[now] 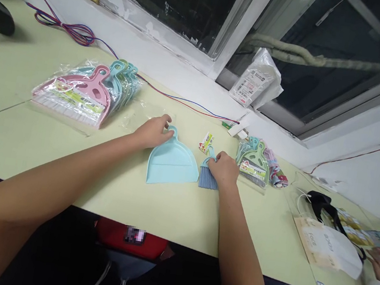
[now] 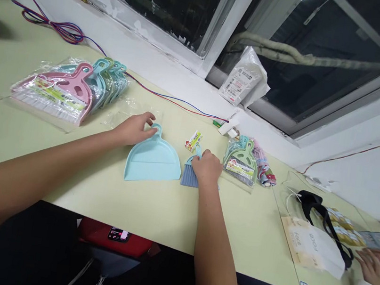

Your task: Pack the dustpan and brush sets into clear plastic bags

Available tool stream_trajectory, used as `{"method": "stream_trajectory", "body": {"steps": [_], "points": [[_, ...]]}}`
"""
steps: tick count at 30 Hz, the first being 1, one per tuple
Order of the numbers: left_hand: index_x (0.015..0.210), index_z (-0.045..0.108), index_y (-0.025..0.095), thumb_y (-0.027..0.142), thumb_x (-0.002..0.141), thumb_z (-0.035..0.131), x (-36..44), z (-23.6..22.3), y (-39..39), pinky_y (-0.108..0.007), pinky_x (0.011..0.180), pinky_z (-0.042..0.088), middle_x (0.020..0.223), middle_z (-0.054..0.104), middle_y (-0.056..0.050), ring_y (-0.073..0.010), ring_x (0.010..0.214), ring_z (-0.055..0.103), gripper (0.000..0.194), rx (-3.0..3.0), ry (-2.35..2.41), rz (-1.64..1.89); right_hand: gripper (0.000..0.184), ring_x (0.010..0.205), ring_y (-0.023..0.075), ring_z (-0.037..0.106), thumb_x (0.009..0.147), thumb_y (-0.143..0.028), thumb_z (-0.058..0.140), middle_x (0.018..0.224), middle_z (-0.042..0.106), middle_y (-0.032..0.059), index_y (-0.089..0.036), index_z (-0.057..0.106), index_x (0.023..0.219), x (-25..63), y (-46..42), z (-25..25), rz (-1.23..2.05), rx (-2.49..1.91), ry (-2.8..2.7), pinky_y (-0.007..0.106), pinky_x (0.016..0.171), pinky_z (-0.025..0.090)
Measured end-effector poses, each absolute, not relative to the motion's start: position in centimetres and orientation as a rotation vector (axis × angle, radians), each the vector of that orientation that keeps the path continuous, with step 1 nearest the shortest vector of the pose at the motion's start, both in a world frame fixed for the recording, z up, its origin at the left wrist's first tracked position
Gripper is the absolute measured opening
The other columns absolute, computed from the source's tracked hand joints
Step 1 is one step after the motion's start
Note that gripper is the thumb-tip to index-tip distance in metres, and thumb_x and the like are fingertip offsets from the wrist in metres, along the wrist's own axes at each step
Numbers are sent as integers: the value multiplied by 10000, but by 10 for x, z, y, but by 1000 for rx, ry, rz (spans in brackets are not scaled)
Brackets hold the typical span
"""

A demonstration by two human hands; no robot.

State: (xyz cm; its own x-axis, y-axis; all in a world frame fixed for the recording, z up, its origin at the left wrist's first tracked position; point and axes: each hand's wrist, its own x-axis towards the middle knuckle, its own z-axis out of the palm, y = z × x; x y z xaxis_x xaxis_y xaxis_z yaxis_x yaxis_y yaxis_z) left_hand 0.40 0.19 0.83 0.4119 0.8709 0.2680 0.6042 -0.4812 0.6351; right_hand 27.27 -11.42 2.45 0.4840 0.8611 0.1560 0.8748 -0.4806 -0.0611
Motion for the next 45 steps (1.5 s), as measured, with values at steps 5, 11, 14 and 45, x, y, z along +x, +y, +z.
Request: {"method": "stream_trajectory", "body": {"steps": [5, 11, 14, 45], "points": [[1210, 608, 197, 525, 896, 567, 2, 13, 1, -342, 751, 449, 1150, 726, -77, -241, 901, 660, 456, 2226, 1242, 892, 132, 864, 242, 642, 887, -334, 535, 884, 704, 75, -214, 590, 880, 270, -114, 24, -203, -2263, -1535, 338, 742, 408], [783, 665, 189, 556, 933, 513, 3, 25, -5, -299, 624, 397, 755, 705, -35, -174, 685, 606, 424, 2128, 1186, 1111, 219, 677, 174, 580, 864, -416, 577, 703, 620, -9, -231, 523, 759, 258, -112, 22, 33, -1947, -1382, 300, 680, 413], [701, 648, 174, 554, 960, 467, 5, 27, -9, -275, 549, 394, 625, 645, -22, -130, 539, 554, 494, 1980, 1067, 1131, 242, 627, 153, 532, 873, -445, 558, 684, 589, -21, -230, 544, 762, 250, -111, 19, 169, -1822, -1367, 284, 642, 417], [814, 706, 130, 626, 892, 593, 13, 33, -24, -229, 351, 375, 718, 735, -82, -121, 426, 601, 514, 1802, 805, 919, 487, 521, 104, 295, 772, -513, 771, 554, 359, -51, -224, 421, 596, 184, -190, 113, 969, -1192, -1909, 282, 506, 257]]}}
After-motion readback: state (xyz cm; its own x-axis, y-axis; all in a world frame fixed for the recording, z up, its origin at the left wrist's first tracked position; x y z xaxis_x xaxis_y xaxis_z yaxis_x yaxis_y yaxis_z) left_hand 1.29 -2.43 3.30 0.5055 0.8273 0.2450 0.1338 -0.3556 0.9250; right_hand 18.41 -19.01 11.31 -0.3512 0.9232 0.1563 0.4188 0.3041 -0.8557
